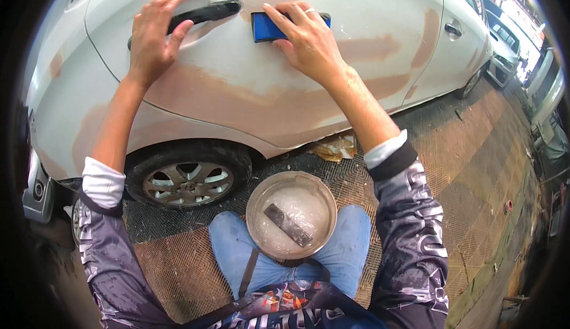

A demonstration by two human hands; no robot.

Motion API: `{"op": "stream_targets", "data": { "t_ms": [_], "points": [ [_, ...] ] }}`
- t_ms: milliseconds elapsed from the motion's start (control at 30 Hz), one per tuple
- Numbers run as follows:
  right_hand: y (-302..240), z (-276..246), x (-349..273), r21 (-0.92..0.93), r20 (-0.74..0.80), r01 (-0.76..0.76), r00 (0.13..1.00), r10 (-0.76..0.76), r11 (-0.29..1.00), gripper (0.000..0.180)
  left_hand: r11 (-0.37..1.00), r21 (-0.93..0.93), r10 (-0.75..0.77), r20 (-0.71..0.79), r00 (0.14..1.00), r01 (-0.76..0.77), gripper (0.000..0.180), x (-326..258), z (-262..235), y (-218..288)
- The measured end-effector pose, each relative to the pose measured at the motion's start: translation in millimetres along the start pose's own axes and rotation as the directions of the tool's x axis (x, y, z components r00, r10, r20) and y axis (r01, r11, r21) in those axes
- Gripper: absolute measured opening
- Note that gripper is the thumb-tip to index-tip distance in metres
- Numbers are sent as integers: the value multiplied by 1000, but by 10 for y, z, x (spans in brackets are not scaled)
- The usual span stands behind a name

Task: The person sits on the floor and sands the side of a white car door using a blue sanding block and a black sanding block, repeatedly dipping the blocks into a bucket of water. The person works on the area around the door handle and the lower panel.

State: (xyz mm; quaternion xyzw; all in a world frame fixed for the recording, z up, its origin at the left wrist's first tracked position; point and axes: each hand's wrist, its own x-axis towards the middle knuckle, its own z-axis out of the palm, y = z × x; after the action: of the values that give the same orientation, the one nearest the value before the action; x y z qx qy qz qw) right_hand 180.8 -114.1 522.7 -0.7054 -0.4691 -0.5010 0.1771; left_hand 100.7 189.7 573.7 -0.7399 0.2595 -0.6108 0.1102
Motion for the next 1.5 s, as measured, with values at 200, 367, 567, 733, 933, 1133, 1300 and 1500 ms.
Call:
{"op": "stream_targets", "data": {
  "t_ms": [200, 367, 567, 733, 933, 1133, 1300, 1500],
  "points": [
    [109, 198, -53, -131, -82, 98, 991, -109, 987, 65, 990, 144, -9, 75, 997, -2, 38, -30, 183, -7],
    [288, 221, -71, -281, -118, 220, 958, -261, 934, 45, 982, 187, -20, 147, 989, -8, 40, -45, 175, 11],
    [186, 271, 56, -188, -178, 92, 976, -126, 978, 48, 995, 97, -29, 102, 994, 19, 43, -68, 152, -1],
    [171, 227, 290, -186, -187, 2, 982, -38, 982, 43, 989, 148, -3, 71, 997, -7, 39, -25, 186, -2],
    [35, 366, -71, -176, -231, 44, 969, -84, 983, 44, 994, 113, -18, 66, 998, 11, 38, -84, 224, 16],
    [89, 99, 444, -143, -98, 119, 986, -134, 982, 37, 994, 101, -55, 60, 997, 49, 37, -105, 218, 17],
    [146, 385, 18, -194, -230, 148, 954, -191, 970, 47, 997, 34, -64, 40, 997, 62, 33, -70, 205, 12],
    [142, 235, 222, -129, -123, 112, 984, -128, 985, 44, 995, 50, -90, 70, 994, 87, 31, -21, 145, -6]
  ]
}}
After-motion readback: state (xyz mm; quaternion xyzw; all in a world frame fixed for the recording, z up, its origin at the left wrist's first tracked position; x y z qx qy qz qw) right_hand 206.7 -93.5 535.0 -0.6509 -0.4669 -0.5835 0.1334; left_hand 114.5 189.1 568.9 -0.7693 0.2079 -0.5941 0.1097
